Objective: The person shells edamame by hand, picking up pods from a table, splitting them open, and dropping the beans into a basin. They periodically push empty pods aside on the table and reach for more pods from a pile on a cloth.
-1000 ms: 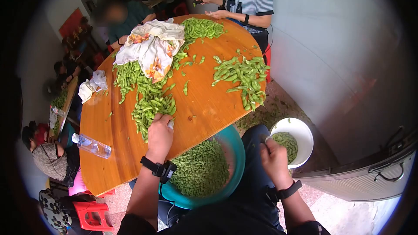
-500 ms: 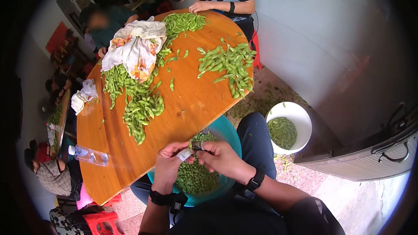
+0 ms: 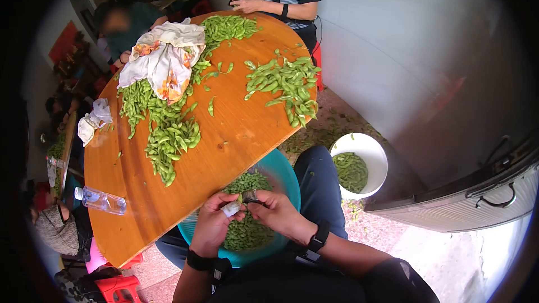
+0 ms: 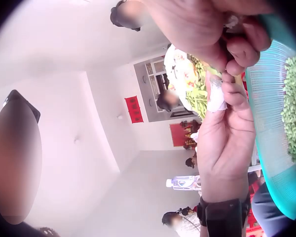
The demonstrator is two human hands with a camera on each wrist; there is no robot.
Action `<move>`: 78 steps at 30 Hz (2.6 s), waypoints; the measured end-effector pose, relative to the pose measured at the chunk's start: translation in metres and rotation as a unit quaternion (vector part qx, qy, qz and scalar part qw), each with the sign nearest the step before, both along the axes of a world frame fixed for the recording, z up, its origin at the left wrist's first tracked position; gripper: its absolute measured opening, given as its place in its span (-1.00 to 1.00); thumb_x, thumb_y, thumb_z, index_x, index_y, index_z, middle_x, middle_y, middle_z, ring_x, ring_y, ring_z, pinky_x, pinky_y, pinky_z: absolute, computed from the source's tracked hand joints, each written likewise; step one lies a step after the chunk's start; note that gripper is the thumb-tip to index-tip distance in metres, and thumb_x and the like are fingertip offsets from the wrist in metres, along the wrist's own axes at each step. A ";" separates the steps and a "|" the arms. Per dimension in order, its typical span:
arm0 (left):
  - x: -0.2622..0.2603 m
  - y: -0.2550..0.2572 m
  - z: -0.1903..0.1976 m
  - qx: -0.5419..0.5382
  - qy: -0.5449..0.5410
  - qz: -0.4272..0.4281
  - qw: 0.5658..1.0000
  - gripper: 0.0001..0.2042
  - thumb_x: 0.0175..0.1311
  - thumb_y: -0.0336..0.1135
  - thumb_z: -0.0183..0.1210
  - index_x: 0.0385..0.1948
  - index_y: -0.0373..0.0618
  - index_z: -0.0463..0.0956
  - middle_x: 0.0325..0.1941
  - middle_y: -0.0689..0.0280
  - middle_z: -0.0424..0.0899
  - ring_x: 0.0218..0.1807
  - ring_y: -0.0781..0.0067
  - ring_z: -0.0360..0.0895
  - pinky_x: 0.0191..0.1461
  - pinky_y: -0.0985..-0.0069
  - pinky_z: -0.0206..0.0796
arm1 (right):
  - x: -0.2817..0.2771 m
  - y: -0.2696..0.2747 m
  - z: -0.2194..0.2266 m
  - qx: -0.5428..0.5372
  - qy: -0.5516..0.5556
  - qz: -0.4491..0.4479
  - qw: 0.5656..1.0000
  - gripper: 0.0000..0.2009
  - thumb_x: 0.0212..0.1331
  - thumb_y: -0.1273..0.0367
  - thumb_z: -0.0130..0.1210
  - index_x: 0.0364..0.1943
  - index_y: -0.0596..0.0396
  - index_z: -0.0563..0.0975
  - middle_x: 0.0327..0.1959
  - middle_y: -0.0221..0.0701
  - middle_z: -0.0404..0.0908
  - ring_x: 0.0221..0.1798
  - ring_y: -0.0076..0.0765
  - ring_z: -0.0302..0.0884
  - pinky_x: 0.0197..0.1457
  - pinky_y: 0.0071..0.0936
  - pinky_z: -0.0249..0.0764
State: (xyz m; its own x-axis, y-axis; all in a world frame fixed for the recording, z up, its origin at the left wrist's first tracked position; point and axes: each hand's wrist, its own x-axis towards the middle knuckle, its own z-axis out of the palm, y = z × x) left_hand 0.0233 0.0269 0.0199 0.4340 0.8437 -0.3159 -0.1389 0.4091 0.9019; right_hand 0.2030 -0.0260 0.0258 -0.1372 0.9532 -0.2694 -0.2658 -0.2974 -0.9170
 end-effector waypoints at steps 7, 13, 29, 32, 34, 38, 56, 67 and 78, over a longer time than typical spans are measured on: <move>0.010 -0.017 0.021 0.581 0.425 -0.074 0.690 -0.70 0.18 -0.51 0.12 -0.03 -0.30 0.42 -0.23 0.02 0.59 -0.27 0.05 0.60 -0.13 0.35 0.50 | -0.008 -0.009 -0.001 0.184 -0.216 -0.063 0.957 -0.96 0.25 0.53 0.04 -0.32 0.22 0.50 -0.60 -0.30 0.35 -0.51 -0.59 0.28 -0.45 -0.47 0.27; 0.010 -0.019 0.013 0.551 0.372 -0.045 0.746 -0.70 0.12 -0.58 0.08 -0.07 -0.28 0.39 -0.21 0.03 0.57 -0.27 0.00 0.57 -0.22 0.27 0.45 | -0.011 -0.013 0.007 0.176 -0.187 -0.064 0.964 -0.96 0.23 0.53 0.06 -0.35 0.21 0.48 -0.59 -0.25 0.40 -0.53 -0.55 0.23 -0.46 -0.47 0.27; 0.006 -0.012 0.014 0.361 0.336 -0.135 0.859 -0.84 0.16 -0.55 -0.01 -0.25 -0.18 0.50 -0.28 0.24 0.52 -0.40 0.35 0.49 -0.32 0.47 0.35 | 0.050 -0.011 -0.010 0.283 -0.438 -0.215 0.826 -0.92 -0.01 0.61 0.11 -0.43 0.16 0.50 -0.43 -0.07 0.55 -0.42 0.13 0.55 -0.40 -0.16 0.47; 0.009 0.003 0.058 0.459 0.399 -0.088 0.789 -0.87 0.06 -0.52 0.11 -0.33 -0.19 0.53 -0.17 0.16 0.55 -0.23 0.04 0.55 -0.14 0.27 0.43 | 0.110 -0.022 -0.023 0.215 -0.575 -0.243 0.751 -0.89 0.09 0.54 0.09 -0.52 0.18 0.40 -0.55 -0.02 0.49 -0.46 0.20 0.50 -0.44 -0.06 0.39; 0.013 0.026 0.072 0.489 0.469 -0.023 0.735 -0.85 0.04 -0.53 0.14 -0.31 -0.22 0.55 -0.13 0.11 0.55 -0.17 -0.04 0.56 -0.10 0.24 0.43 | 0.134 -0.034 -0.024 0.152 -0.615 -0.247 0.733 -0.87 0.12 0.51 0.07 -0.52 0.19 0.39 -0.51 0.01 0.51 -0.41 0.24 0.50 -0.40 0.00 0.38; 0.009 0.093 0.049 0.480 0.563 0.039 0.672 -0.87 0.12 -0.47 0.16 -0.30 -0.23 0.52 -0.10 0.05 0.53 -0.21 -0.08 0.57 -0.17 0.17 0.44 | 0.144 -0.045 -0.033 0.100 -0.600 -0.234 0.758 -0.86 0.13 0.51 0.06 -0.52 0.21 0.38 -0.49 0.02 0.51 -0.36 0.26 0.49 -0.35 0.02 0.38; 0.010 0.069 0.053 0.404 0.496 0.020 0.769 -0.92 0.27 -0.49 0.08 -0.29 -0.29 0.43 -0.31 0.11 0.62 -0.51 0.20 0.61 -0.44 0.40 0.48 | 0.036 0.021 -0.002 0.210 -0.195 -0.047 0.957 -0.90 0.27 0.47 0.02 -0.39 0.21 0.43 -0.56 -0.28 0.44 -0.59 -0.35 0.44 -0.48 -0.37 0.35; 0.000 0.000 0.011 0.343 0.242 0.026 0.907 -0.72 0.18 -0.65 0.11 -0.06 -0.26 0.56 -0.21 0.25 0.55 -0.31 0.49 0.60 -0.28 0.61 0.50 | -0.005 0.010 0.010 0.056 -0.071 0.042 0.995 -0.83 0.36 0.41 -0.04 -0.40 0.16 0.46 -0.54 -0.50 0.46 -0.64 -0.65 0.34 -0.57 -0.60 0.28; -0.003 -0.027 -0.009 0.460 0.328 0.046 0.824 -0.74 0.16 -0.57 0.14 -0.09 -0.23 0.52 -0.27 0.19 0.57 -0.36 0.40 0.57 -0.30 0.50 0.44 | -0.020 -0.005 -0.018 0.072 -0.107 0.019 0.991 -0.81 0.34 0.42 -0.02 -0.47 0.12 0.46 -0.60 -0.57 0.40 -0.55 -0.72 0.30 -0.52 -0.64 0.22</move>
State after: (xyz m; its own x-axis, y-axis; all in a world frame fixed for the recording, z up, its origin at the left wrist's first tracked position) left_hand 0.0206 -0.0005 0.0106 0.3460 0.8768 0.3340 0.5099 -0.4746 0.7175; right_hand 0.1830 -0.0312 0.0078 -0.1277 0.9793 -0.1568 -0.0514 -0.1644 -0.9851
